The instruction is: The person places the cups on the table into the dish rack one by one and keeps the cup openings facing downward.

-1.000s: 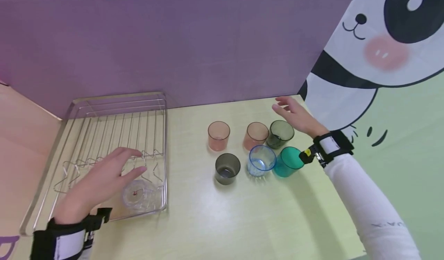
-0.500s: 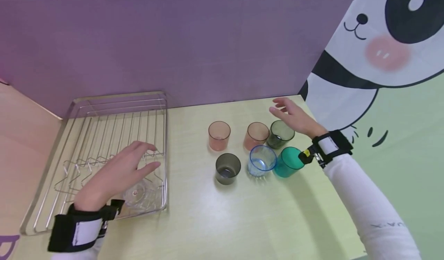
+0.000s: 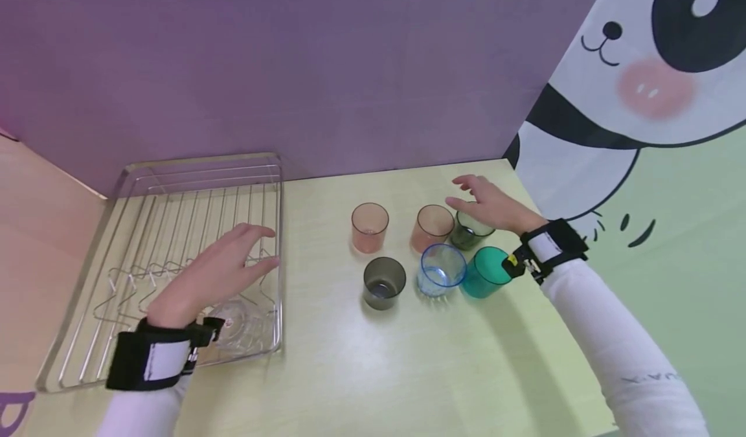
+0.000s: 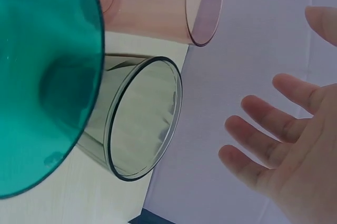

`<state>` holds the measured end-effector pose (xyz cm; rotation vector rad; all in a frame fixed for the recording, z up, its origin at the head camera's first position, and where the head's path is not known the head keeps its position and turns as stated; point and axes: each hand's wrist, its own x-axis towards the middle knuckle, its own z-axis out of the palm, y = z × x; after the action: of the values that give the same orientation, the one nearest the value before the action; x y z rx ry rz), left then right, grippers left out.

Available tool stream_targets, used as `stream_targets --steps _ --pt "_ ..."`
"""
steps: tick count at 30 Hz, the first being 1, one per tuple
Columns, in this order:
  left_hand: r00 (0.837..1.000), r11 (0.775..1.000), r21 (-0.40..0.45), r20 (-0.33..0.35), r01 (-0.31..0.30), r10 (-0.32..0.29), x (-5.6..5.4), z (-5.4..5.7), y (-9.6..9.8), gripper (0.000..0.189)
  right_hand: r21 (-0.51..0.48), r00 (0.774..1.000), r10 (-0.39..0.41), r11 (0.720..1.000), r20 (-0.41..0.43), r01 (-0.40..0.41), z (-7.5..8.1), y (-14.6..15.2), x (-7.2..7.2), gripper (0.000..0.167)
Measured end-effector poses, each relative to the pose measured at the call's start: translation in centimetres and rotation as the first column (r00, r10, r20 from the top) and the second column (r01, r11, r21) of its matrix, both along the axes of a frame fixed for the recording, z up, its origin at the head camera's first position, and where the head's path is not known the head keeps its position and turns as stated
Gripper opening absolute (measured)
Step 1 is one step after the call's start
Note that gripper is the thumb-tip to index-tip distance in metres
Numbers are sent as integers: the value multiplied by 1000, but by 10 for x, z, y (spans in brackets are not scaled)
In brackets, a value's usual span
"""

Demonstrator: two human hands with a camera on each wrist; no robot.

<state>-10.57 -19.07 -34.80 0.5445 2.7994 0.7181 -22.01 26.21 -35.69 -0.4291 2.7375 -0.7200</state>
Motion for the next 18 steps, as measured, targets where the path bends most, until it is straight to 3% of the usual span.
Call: stream_targets --steps 6,11,18 --pt "999 999 46 24 29 -30 -17 0 1 57 64 999 36 997 -18 -34 -1 -2 0 64" --pt "1000 998 61 23 19 -20 -24 0 2 58 99 999 47 994 -18 -45 -1 0 0 64" --pt "997 993 120 71 9 -17 -31 -10 -4 60 156 998 63 986 10 -64 1 2 1 63"
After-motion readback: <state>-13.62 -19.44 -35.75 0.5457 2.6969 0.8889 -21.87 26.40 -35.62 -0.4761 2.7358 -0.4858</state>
